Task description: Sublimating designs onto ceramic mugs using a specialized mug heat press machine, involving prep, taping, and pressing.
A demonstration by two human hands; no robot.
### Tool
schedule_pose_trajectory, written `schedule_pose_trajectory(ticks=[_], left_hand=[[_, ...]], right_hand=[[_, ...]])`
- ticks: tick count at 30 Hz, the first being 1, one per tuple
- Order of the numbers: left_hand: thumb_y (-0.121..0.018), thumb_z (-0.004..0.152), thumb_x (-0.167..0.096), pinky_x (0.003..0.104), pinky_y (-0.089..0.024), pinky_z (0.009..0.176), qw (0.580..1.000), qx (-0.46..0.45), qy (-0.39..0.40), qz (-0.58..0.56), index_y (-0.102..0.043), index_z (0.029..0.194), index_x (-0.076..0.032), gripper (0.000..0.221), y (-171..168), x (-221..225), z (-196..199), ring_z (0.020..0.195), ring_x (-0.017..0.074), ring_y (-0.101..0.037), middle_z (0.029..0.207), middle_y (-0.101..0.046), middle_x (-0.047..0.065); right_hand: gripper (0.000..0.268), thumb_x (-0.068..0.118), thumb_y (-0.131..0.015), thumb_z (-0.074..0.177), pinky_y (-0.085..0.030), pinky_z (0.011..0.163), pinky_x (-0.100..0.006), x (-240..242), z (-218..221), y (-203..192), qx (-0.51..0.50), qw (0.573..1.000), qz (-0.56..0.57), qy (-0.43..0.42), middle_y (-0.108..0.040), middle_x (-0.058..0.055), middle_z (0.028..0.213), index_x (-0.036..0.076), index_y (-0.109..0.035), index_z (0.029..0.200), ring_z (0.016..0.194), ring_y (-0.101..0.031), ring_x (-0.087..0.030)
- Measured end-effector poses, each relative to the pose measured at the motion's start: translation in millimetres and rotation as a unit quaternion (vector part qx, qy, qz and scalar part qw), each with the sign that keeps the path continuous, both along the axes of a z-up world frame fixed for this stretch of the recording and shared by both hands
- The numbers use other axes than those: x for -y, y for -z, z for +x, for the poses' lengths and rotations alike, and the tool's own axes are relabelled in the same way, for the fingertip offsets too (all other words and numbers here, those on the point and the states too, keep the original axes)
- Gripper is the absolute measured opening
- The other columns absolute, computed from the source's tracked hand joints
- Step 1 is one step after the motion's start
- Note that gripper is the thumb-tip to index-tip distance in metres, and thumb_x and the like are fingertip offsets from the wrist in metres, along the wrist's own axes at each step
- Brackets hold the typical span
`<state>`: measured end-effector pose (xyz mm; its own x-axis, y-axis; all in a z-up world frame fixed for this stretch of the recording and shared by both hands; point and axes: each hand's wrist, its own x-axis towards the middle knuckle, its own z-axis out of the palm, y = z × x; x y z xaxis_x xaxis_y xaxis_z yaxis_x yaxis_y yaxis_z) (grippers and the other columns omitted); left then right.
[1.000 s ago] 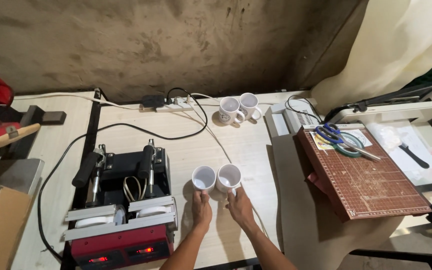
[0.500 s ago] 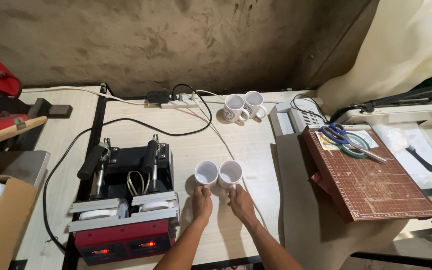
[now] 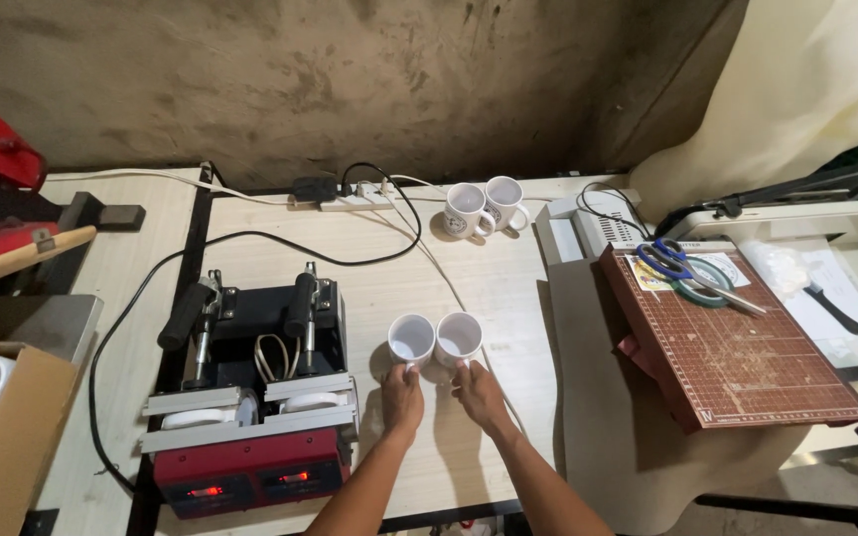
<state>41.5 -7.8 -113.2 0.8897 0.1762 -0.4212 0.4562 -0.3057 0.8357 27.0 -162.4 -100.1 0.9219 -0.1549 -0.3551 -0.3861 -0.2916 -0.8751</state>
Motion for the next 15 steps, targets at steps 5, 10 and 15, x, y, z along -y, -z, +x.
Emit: schedule_pose_trajectory(ticks=[5, 10, 15], left_hand=[[-0.044, 0.103, -0.043, 0.05, -0.048, 0.1, 0.998, 0.009, 0.015, 0.065, -0.06, 0.131, -0.011, 0.045, 26.4, 2.9, -2.2, 0.122, 0.0349, -0.054, 0.132, -0.055, 0.016], [-0.05, 0.102, -0.037, 0.052, -0.044, 0.106, 0.996, 0.007, 0.05, 0.069, -0.05, 0.143, -0.016, 0.046, 1.7, 0.8, -9.2, 0.129, 0.0395, -0.047, 0.139, -0.042, 0.022], [-0.057, 0.099, -0.034, 0.05, -0.048, 0.104, 0.998, -0.023, 0.049, 0.041, -0.044, 0.142, -0.008, 0.052, -10.3, -0.7, -16.6, 0.128, 0.0368, -0.051, 0.141, -0.041, 0.02]], right_hand=[[0.053, 0.046, -0.039, 0.106, -0.058, 0.067, -0.035, -1.8, 1.1, 6.1, -0.007, 1.0, 0.03, 0.007, -0.069, -0.012, 0.086, -0.002, -0.062, 0.103, 0.073, -0.068, -0.019], [0.05, 0.044, -0.038, 0.107, -0.059, 0.072, -0.034, -5.2, -1.2, 19.5, -0.009, 1.0, 0.018, -0.023, -0.069, -0.014, 0.097, 0.0, -0.06, 0.112, 0.082, -0.069, -0.021], [0.047, 0.041, -0.043, 0.104, -0.06, 0.072, -0.036, -6.8, -3.1, 3.8, -0.023, 0.999, -0.001, -0.029, -0.069, -0.011, 0.108, 0.002, -0.056, 0.126, 0.087, -0.071, -0.022]])
